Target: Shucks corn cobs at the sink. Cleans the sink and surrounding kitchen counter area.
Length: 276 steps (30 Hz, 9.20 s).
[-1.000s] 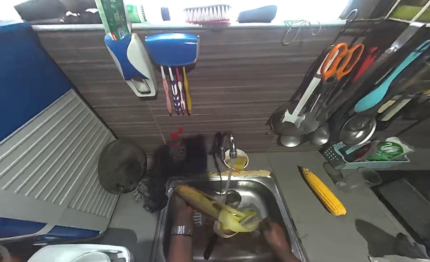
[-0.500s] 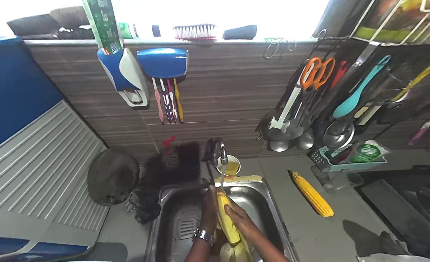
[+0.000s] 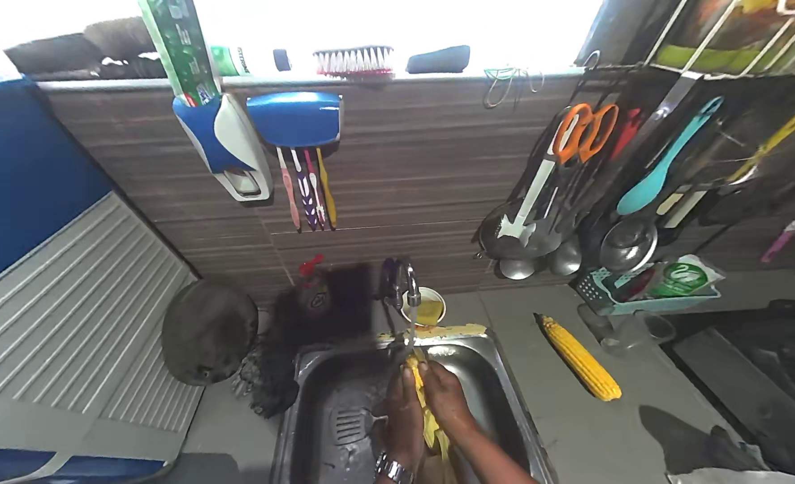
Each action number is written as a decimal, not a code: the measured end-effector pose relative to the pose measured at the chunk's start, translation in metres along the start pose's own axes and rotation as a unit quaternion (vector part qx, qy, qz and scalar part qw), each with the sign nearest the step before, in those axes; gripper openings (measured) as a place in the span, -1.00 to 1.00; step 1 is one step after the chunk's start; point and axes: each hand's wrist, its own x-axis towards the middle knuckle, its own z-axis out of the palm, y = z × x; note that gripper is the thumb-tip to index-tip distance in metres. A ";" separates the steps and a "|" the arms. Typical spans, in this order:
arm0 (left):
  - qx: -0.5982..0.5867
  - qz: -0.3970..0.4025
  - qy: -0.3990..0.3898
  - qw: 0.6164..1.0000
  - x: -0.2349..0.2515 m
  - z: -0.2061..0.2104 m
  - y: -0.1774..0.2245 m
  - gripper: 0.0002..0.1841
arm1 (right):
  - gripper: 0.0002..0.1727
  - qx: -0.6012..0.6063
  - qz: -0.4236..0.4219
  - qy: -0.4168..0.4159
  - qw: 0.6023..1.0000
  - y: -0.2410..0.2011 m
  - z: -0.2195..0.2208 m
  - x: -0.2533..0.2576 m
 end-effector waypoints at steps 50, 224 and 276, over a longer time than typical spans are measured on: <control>-0.147 -0.099 -0.033 0.984 0.025 -0.014 0.008 -0.66 | 0.32 -0.303 0.129 -0.190 0.925 0.053 -0.023 -0.026; -0.167 -0.061 -0.033 0.984 0.027 0.003 0.037 -0.58 | -0.16 -0.274 0.152 -0.167 0.935 0.045 -0.035 -0.013; -0.343 -0.247 -0.027 0.906 0.063 0.006 0.003 -0.55 | -0.76 0.268 0.060 0.098 0.956 -0.008 -0.035 -0.025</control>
